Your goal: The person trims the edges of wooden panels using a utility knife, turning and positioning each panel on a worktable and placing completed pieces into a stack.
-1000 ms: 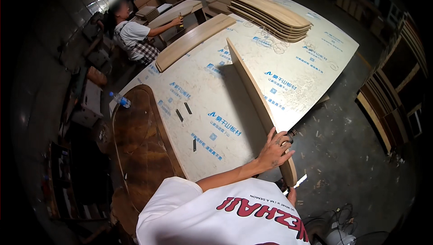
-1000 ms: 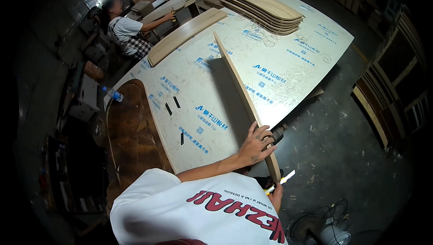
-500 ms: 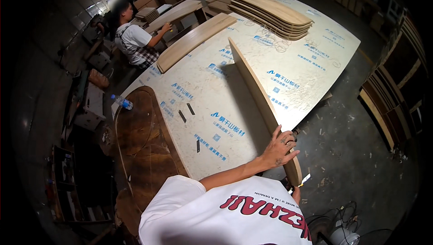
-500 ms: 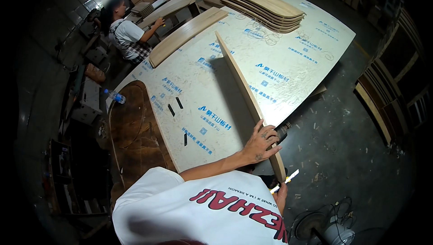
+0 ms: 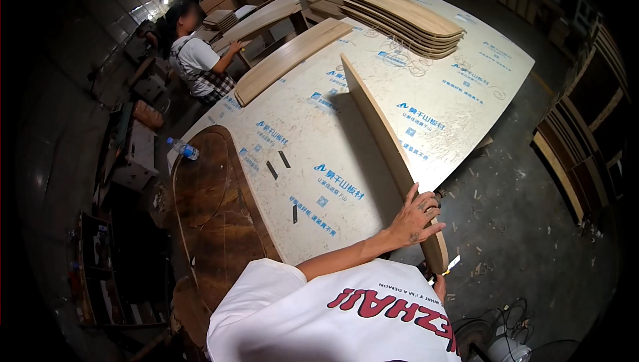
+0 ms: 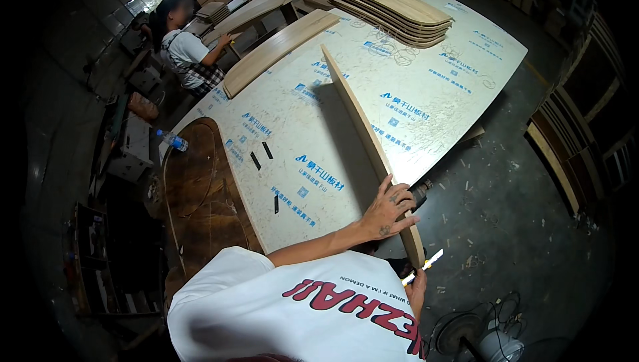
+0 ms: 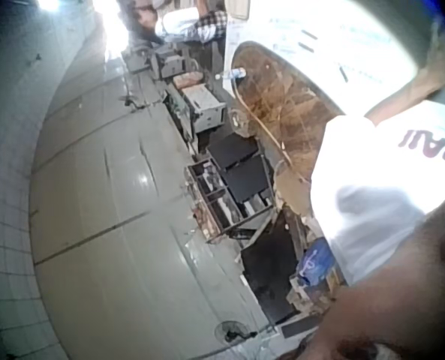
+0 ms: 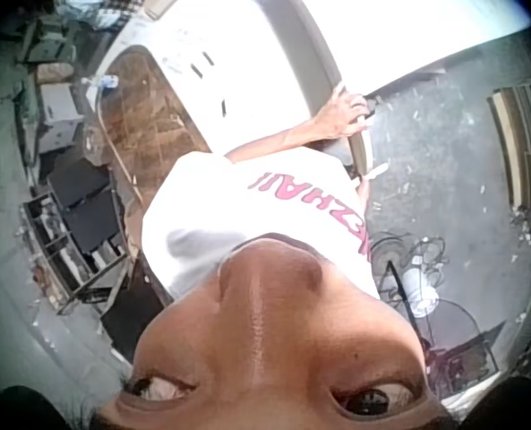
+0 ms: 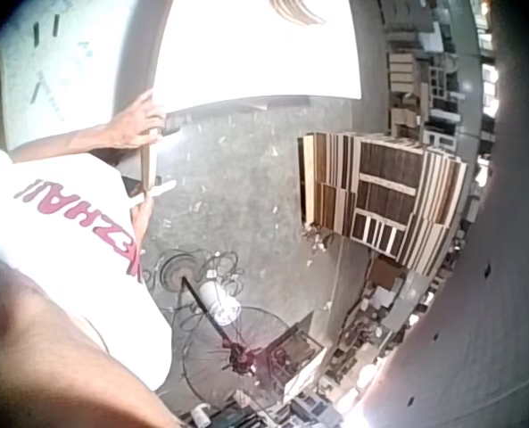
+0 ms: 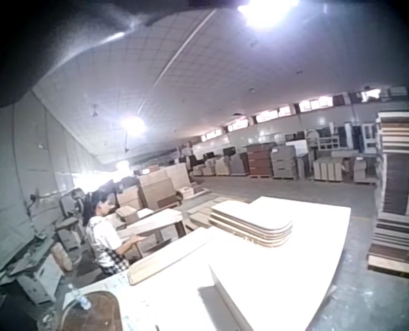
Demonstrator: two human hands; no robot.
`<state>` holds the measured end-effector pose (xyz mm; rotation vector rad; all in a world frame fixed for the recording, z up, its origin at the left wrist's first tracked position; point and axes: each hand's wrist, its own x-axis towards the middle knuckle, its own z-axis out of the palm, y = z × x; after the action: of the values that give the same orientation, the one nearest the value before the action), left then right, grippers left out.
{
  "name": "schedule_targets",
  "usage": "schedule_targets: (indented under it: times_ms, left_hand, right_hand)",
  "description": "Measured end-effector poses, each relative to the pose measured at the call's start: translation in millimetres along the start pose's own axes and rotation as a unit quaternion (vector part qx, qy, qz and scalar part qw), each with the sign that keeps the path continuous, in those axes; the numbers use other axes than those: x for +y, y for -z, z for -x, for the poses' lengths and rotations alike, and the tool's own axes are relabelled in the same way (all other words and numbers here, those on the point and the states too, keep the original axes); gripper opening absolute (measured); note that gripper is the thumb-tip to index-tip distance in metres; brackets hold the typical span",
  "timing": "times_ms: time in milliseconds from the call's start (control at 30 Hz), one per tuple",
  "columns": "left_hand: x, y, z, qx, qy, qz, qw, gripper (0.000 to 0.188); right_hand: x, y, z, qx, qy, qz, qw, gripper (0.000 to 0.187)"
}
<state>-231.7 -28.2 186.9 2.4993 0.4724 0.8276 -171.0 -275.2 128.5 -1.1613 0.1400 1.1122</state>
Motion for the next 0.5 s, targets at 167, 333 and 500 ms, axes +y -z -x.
schedule_targets:
  times_ms: [167,333,500]
  left_hand:
    - [-12,24,-11,-0.069,-0.1,0.003,0.993,0.042]
    - [-62,47,-49,-0.214,-0.195,-0.053,0.956,0.041]
    - [-121,82,-75,-0.248,-0.17,-0.076,0.951,0.047]
  right_hand:
    - [15,13,-21,0.001,0.031,0.04,0.999,0.028]
    - [53,78,-59,-0.015,0.165,0.264,0.95,0.028]
    - [48,78,-68,-0.035,-0.009,0.021,0.999,0.029]
